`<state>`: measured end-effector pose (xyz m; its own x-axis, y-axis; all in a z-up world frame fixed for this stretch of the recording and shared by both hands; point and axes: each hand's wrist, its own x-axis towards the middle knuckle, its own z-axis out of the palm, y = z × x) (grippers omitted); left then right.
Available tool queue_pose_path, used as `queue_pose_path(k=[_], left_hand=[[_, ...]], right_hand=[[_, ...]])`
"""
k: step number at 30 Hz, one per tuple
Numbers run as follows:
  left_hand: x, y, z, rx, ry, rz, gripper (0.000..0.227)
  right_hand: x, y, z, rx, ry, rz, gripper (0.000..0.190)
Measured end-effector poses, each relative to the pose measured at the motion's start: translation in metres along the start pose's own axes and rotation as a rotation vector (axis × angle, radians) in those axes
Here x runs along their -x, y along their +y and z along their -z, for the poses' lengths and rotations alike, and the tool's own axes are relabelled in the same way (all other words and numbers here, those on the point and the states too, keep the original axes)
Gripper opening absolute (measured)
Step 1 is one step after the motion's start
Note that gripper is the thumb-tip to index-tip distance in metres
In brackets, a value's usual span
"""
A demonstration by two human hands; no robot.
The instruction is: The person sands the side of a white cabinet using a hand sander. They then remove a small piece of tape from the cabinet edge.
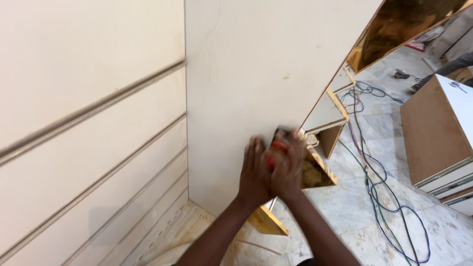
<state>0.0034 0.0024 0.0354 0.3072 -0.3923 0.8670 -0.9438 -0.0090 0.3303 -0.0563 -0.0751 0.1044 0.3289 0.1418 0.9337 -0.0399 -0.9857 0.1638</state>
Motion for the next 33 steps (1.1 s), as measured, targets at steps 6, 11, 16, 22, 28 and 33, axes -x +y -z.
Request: queue_pose_path(k=[6,11,16,22,28,33], left_hand=[[-0.159,0.036,0.041,0.055,0.151,-0.139,0.083],[-0.176,0.042,0.043,0.078,0.086,-0.063,0.085],[-0.055,0.002,-0.006,0.025,0.032,0.036,0.072],[0.112,-0.036,-0.05,-0.021,-0.12,0.144,0.067],[0.137,-0.028,-0.056,-0.126,-0.18,0.211,0.079],[0.011,-0.003,-0.018,-0.093,-0.106,0.07,0.072]], right_hand=[[-0.14,0.086,0.046,0.101,-0.079,-0.166,0.047],[-0.148,0.087,0.048,0.155,-0.159,-0.296,0.047],[-0.031,0.037,0.004,0.008,-0.044,-0.038,0.022],[0.136,-0.021,-0.039,-0.009,-0.092,-0.047,0.029],[0.164,-0.016,-0.043,0.009,-0.172,-0.031,0.03],[0.043,0.018,-0.007,0.043,-0.045,0.024,0.026]])
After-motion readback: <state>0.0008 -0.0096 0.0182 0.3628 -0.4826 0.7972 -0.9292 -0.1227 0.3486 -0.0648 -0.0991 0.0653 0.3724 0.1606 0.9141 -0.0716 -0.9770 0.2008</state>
